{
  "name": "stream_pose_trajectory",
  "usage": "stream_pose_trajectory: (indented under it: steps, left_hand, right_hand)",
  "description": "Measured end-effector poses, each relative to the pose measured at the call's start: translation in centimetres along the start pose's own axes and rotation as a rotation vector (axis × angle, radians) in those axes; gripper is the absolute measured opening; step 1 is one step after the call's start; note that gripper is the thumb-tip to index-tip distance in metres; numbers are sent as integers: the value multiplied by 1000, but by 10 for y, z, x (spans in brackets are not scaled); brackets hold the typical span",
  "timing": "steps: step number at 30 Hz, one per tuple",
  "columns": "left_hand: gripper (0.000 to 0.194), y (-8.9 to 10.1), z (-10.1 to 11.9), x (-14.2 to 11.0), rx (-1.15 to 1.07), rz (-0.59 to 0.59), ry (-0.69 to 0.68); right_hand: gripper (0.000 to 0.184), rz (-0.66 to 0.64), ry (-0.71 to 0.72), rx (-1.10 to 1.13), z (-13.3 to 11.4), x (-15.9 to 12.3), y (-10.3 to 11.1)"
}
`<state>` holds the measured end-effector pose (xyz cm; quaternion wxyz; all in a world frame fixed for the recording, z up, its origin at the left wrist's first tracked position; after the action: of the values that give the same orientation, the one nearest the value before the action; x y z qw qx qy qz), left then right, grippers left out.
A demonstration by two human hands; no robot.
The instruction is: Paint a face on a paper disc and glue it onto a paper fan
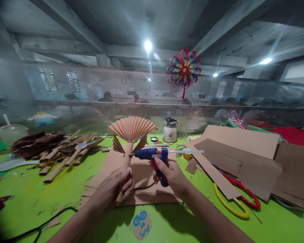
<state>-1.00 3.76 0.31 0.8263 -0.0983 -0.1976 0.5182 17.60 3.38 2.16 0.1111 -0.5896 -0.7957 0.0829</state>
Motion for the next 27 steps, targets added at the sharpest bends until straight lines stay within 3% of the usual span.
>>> stream_pose_trajectory:
  steps: [27]
  left_hand:
    - [35, 0, -1, 0, -10, 8, 4]
  right_hand:
    - [38, 28, 0, -23, -1, -1, -3]
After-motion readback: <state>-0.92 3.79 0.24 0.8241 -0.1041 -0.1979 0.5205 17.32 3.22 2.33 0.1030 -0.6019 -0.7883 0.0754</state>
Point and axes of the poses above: each hand's wrist, its own x-axis towards the middle knuckle, its own y-axis out of the back of the hand, z = x × y, the point moved 3 cm from there along x, towards the middle knuckle, and after that the axes turned 10 degrees about -y, right-handed, at the moved point
